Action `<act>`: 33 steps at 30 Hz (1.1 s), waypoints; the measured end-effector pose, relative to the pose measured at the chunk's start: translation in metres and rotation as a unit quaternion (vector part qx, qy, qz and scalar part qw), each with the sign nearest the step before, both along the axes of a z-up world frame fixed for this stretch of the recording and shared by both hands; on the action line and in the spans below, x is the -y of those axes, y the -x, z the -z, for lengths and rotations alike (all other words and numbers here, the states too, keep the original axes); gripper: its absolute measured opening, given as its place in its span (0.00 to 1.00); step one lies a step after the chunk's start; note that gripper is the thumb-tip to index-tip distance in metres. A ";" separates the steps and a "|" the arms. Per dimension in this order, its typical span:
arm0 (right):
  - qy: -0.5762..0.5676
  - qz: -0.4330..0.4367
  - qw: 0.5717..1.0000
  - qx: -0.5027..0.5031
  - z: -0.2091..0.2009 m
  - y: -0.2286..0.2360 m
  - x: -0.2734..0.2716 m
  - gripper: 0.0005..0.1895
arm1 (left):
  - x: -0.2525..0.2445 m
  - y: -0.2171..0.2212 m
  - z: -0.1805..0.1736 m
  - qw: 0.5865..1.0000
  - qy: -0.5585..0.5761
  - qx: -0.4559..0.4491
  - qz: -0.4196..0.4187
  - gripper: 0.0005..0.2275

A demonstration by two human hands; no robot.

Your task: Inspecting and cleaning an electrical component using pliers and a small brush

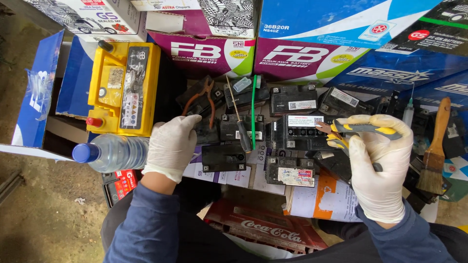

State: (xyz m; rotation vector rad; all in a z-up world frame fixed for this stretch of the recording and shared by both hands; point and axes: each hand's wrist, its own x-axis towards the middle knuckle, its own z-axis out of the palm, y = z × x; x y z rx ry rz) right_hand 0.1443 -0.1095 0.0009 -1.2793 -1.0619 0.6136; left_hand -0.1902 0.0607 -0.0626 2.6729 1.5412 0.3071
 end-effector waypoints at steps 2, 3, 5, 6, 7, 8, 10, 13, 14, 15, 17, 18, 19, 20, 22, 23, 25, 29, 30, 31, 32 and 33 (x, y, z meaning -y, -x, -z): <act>-0.007 -0.007 1.000 0.005 -0.003 -0.001 -0.001 0.19 | -0.001 0.001 -0.007 1.000 0.019 0.020 0.001 0.18; -0.014 -0.014 1.000 0.010 -0.004 -0.002 -0.001 0.18 | -0.001 0.002 -0.010 0.998 0.038 0.040 0.001 0.17; -0.011 -0.006 1.000 0.004 -0.004 -0.002 -0.001 0.16 | 0.000 -0.002 -0.020 0.999 0.016 0.048 0.019 0.16; -0.008 0.001 1.000 0.000 -0.005 -0.002 -0.001 0.15 | 0.000 -0.004 -0.025 0.998 -0.006 0.056 0.037 0.15; -0.008 0.004 1.000 0.000 -0.006 -0.003 -0.001 0.15 | 0.001 -0.011 -0.035 0.998 -0.006 0.056 0.040 0.15; 0.002 0.010 1.000 -0.002 -0.006 -0.004 -0.002 0.13 | 0.003 -0.019 -0.044 0.991 -0.025 0.112 0.075 0.13; 0.014 0.023 1.000 -0.002 -0.011 -0.005 -0.003 0.11 | 0.009 -0.038 -0.059 0.978 -0.042 0.171 0.116 0.12; 0.028 0.041 0.999 0.010 -0.019 -0.008 -0.006 0.09 | 0.023 -0.071 -0.076 0.956 -0.040 0.246 0.158 0.12; 0.033 0.040 0.999 0.000 -0.021 -0.009 -0.007 0.10 | 0.027 -0.083 -0.082 0.947 -0.019 0.264 0.184 0.12; 0.037 0.039 0.999 -0.010 -0.022 -0.010 -0.009 0.11 | 0.031 -0.093 -0.087 0.937 0.000 0.281 0.209 0.14; 0.045 0.041 0.998 -0.010 -0.021 -0.014 -0.010 0.12 | 0.037 -0.110 -0.078 0.928 0.006 0.287 0.239 0.19; 0.053 0.039 0.998 -0.012 -0.021 -0.015 -0.011 0.13 | 0.040 -0.119 -0.074 0.920 0.011 0.290 0.265 0.24; 0.053 0.040 0.998 -0.011 -0.020 -0.016 -0.011 0.13 | 0.041 -0.125 -0.068 0.919 0.011 0.291 0.266 0.24; 0.066 0.032 0.997 -0.007 -0.020 -0.017 -0.012 0.12 | 0.043 -0.131 -0.063 0.915 0.023 0.286 0.284 0.27; 0.079 0.025 0.997 -0.003 -0.020 -0.017 -0.013 0.12 | 0.044 -0.141 -0.054 0.910 0.034 0.282 0.301 0.31; 0.080 0.022 0.997 0.003 -0.019 -0.017 -0.014 0.12 | 0.044 -0.146 -0.050 0.908 0.038 0.280 0.308 0.31; 0.081 0.019 0.996 0.009 -0.019 -0.016 -0.015 0.12 | 0.042 -0.154 -0.048 0.906 0.042 0.279 0.316 0.32; 0.073 0.011 0.997 0.030 -0.018 -0.017 -0.016 0.11 | 0.040 -0.163 -0.046 0.881 0.074 0.313 0.348 0.28; 0.069 0.004 0.997 0.029 -0.018 -0.016 -0.016 0.11 | 0.041 -0.163 -0.043 0.883 0.075 0.310 0.344 0.27; 0.069 0.005 0.997 0.030 -0.018 -0.017 -0.016 0.11 | 0.040 -0.164 -0.044 0.883 0.075 0.310 0.345 0.27; 0.063 0.000 0.995 0.074 -0.018 -0.017 -0.016 0.13 | 0.040 -0.164 -0.046 0.883 0.082 0.307 0.346 0.26; 0.056 -0.006 0.991 0.119 -0.018 -0.018 -0.016 0.14 | 0.039 -0.164 -0.048 0.883 0.089 0.304 0.348 0.24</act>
